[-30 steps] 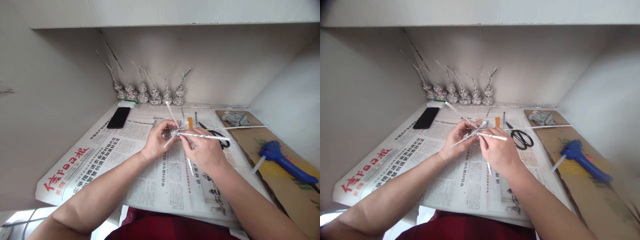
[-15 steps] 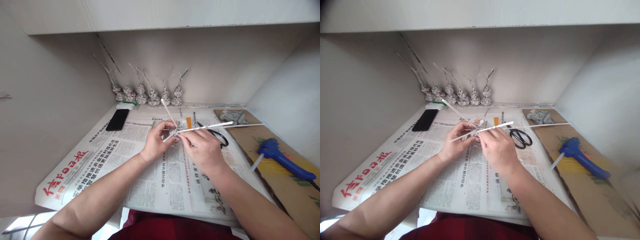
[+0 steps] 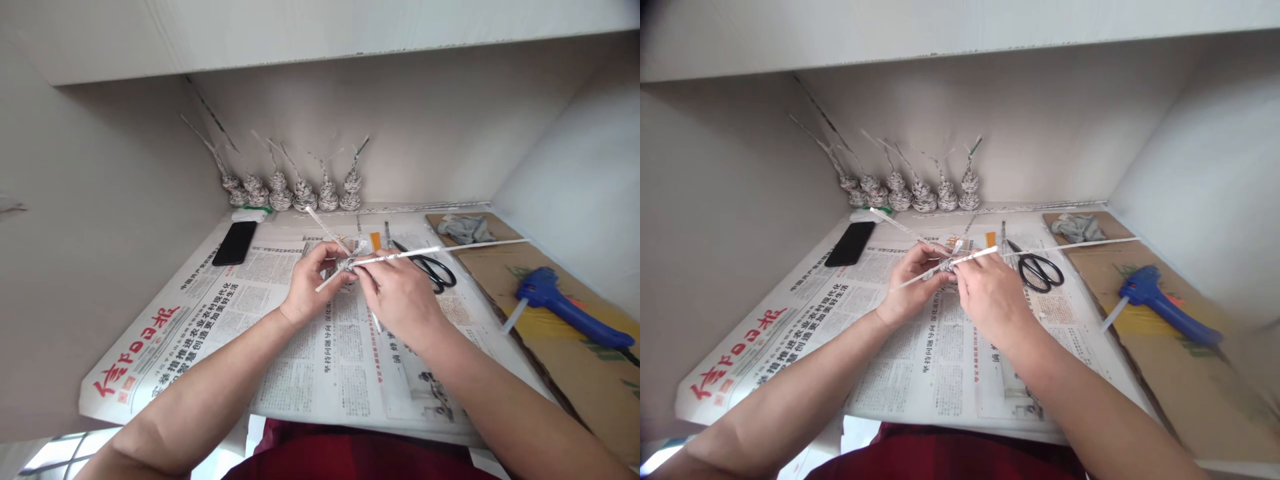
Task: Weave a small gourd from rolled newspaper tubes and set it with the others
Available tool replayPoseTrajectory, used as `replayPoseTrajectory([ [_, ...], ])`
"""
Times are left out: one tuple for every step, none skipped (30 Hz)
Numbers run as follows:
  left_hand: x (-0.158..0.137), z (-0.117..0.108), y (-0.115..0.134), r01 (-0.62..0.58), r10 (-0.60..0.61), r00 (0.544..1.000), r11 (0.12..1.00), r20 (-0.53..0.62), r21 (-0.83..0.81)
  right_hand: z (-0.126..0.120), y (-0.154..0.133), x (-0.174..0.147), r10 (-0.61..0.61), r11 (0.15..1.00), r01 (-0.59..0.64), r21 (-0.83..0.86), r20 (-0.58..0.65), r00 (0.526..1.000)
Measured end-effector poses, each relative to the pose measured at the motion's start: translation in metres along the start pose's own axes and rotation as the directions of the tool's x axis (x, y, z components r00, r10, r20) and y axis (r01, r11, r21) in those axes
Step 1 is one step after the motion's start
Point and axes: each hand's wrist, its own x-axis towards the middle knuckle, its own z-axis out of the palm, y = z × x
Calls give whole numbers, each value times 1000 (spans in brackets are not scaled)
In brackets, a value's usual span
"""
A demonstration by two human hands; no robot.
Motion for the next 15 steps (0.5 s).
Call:
replayPoseTrajectory([
  [0, 0, 0, -12, 11, 1000, 1000, 8, 13, -1, 0, 0, 13, 1000, -13, 4, 8, 1000],
  [0, 0, 0, -21, 21, 1000, 999, 17, 29, -2, 0, 0, 30, 999, -30, 31, 13, 999],
  [0, 0, 0, -29, 27, 999, 999, 26, 45, -3, 2, 1, 52, 995, -54, 79, 20, 998],
  [0, 1, 0, -32, 30, 999, 998, 34, 58, -4, 3, 1, 77, 987, -80, 138, 26, 997],
  [0, 1, 0, -33, 30, 999, 997, 39, 68, -4, 4, 1, 102, 975, -107, 195, 33, 994],
  [0, 1, 0, -34, 31, 999, 997, 42, 73, -5, 5, 2, 124, 962, -131, 238, 41, 991],
  [0, 1, -1, -37, 34, 999, 997, 43, 72, -6, 6, 2, 144, 953, -151, 262, 47, 989],
  [0, 2, -1, -41, 38, 998, 997, 43, 67, -6, 6, 2, 164, 947, -170, 273, 48, 985],
  [-1, 2, -2, -45, 42, 998, 997, 45, 62, -7, 6, 2, 189, 939, -194, 284, 47, 981],
  [-1, 2, -3, -48, 46, 998, 997, 46, 61, -7, 5, 2, 220, 924, -225, 308, 51, 974],
  [-1, 2, -3, -50, 47, 998, 997, 46, 63, -7, 4, 2, 261, 899, -265, 348, 59, 963],
  [-1, 2, -3, -48, 44, 998, 996, 46, 71, -6, 4, 3, 306, 864, -309, 398, 73, 949],
  [-1, 2, -3, -43, 40, 998, 996, 45, 82, -5, 5, 3, 353, 819, -355, 450, 93, 931],
  [-2, 2, -3, -39, 36, 999, 995, 41, 92, -2, 6, 3, 396, 770, -398, 498, 116, 911],
  [-2, 2, -2, -36, 33, 999, 995, 33, 97, 1, 8, 4, 436, 719, -437, 540, 139, 889],
])
